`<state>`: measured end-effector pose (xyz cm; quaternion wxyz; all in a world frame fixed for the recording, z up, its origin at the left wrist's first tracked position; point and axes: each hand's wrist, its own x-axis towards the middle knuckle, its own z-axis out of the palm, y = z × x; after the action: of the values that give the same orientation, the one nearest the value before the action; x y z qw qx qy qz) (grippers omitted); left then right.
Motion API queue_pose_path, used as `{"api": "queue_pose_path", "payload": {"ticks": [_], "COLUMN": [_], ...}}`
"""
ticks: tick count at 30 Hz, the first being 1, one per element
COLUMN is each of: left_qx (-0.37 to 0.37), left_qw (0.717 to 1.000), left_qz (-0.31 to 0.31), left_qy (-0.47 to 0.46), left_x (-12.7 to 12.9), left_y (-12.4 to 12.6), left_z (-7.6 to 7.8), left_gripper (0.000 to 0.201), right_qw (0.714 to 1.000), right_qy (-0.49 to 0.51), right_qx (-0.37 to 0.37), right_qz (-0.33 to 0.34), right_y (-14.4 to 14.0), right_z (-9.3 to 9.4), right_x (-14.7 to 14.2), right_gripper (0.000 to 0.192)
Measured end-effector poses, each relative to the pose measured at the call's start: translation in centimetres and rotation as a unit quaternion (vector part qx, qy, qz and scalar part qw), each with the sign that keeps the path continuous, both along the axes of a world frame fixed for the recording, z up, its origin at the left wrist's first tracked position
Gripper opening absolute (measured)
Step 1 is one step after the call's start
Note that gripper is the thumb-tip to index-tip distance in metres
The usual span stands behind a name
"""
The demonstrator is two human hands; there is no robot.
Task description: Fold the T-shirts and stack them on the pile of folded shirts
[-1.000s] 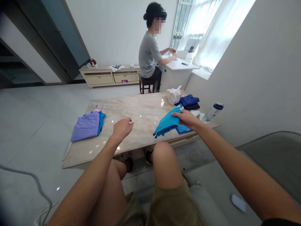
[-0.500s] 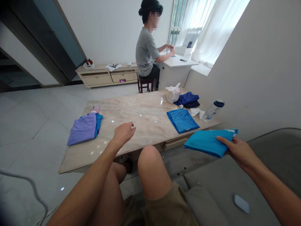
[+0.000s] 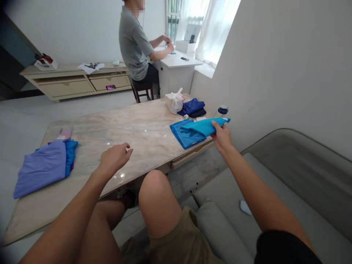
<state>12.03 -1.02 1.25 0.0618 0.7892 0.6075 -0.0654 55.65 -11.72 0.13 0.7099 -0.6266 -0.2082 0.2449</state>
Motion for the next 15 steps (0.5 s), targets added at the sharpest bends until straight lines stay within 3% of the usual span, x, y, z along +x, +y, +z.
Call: {"api": "queue_pose_path", "payload": {"ticks": [3, 6, 9, 11, 15], "left_qx": [-0.003, -0.004, -0.01, -0.012, -0.007], "left_qw": [1.0, 1.0, 1.0, 0.999, 0.999], "left_qz": [0.004, 0.012, 0.019, 0.019, 0.009], "left_qy": [0.005, 0.009, 0.018, 0.027, 0.042], "left_x": [0.1, 0.2, 0.2, 0.3, 0.8], "left_y": [0.3, 0.7, 1.0, 1.1, 1.3], "left_z": [-0.3, -0.4, -0.4, -0.3, -0.1], "left_gripper": [0.041, 0.04, 0.04, 0.041, 0.041], "right_qw": [0.999, 0.994, 0.974, 0.963, 0.947], "right_qy": [0.036, 0.079, 0.101, 0.1, 0.015], "right_qx": [0.028, -0.067, -0.204, -0.249, -0.312], "right_qz": [-0.003, -0.013, -0.008, 0.023, 0.074], "right_y": [5.4, 7.5, 6.3, 4.5, 1.5], "right_z": [-2.2, -6.4, -10.7, -12.5, -12.8], "right_x": [-0.3, -1.4, -2.4, -2.2, 0.1], "right_gripper": [0.03, 0.019, 0.018, 0.022, 0.021]}}
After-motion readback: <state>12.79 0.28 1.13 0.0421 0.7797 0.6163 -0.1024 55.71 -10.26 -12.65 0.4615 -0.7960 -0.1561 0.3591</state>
